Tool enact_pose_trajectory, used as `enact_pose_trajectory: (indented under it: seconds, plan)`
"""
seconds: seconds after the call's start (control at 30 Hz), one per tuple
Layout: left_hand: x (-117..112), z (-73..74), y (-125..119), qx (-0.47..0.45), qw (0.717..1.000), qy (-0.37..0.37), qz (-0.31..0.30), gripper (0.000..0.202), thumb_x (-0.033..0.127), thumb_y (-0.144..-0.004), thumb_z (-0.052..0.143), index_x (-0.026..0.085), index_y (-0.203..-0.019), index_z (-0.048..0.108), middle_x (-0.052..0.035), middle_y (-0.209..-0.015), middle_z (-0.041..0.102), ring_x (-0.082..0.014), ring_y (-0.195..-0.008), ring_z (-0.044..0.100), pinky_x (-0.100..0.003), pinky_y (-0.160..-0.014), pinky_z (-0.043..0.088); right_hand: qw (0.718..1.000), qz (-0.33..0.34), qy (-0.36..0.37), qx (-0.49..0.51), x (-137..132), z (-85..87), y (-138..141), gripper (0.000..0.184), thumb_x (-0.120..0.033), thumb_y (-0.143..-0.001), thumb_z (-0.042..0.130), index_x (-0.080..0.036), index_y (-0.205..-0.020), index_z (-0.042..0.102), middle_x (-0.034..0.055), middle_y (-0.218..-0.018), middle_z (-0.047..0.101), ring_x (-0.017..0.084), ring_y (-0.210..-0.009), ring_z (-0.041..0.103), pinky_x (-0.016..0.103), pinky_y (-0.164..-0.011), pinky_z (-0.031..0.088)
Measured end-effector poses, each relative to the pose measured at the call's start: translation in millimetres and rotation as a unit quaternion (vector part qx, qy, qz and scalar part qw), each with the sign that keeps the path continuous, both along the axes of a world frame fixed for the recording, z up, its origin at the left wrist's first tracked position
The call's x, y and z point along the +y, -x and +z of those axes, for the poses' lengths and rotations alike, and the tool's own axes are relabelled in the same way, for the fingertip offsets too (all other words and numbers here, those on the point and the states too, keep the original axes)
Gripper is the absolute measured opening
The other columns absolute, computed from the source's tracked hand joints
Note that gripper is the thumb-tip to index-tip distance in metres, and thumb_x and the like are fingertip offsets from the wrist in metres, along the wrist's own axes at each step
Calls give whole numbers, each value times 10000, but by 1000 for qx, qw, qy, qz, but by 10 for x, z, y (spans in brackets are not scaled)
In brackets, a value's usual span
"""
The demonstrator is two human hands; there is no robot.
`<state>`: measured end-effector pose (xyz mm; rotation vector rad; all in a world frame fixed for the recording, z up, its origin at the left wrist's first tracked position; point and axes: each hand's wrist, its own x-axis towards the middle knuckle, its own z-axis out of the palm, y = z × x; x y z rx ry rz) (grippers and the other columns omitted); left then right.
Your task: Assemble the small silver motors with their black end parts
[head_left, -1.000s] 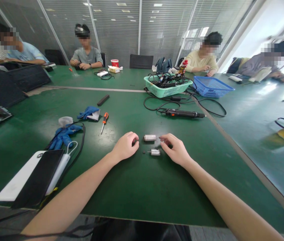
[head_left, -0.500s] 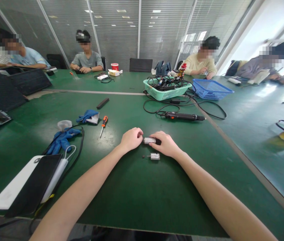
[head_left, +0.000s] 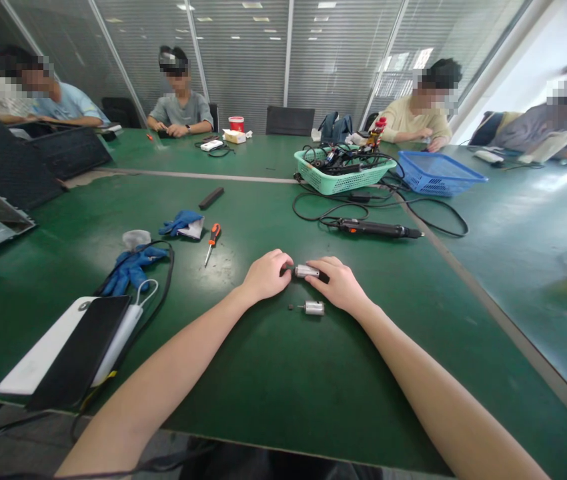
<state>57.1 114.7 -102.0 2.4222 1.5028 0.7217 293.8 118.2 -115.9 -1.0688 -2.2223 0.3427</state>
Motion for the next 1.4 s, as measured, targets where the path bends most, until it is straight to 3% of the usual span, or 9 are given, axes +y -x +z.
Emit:
enact_pose_trajectory:
  seconds: [0.23, 0.67, 1.4]
  plan:
    - [-6, -9, 8, -15, 1000, 0, -25, 126, 244, -892, 579, 220, -987, 658, -35, -984, 637, -185, -892, 624, -313, -778, 516, 1000, -16, 0, 1, 5, -54, -12, 334, -381, -955, 628, -260, -1260, 693, 92, -1148, 702, 287, -1079, 628, 472, -978, 527]
    - [34, 2, -17, -23, 999, 1, -37, 92, 264, -898, 592, 217, -951, 652, -27, -933, 613, -179, -879, 608, -310, -775, 500, 1000, -16, -5, -7, -34, 29, -17, 316, -264, -911, 633, -225, -1224, 664, 90, -1140, 690, 278, -1095, 612, 455, -994, 511]
    - [34, -21, -16, -22, 999, -9, -26, 66, 247, -890, 601, 219, -917, 654, -25, -913, 607, -172, -846, 598, -297, -743, 489, 1000, -16, -5, -3, -21, 13, -22, 317, -249, -904, 643, -238, -1219, 668, 82, -1134, 688, 274, -1086, 611, 435, -985, 512]
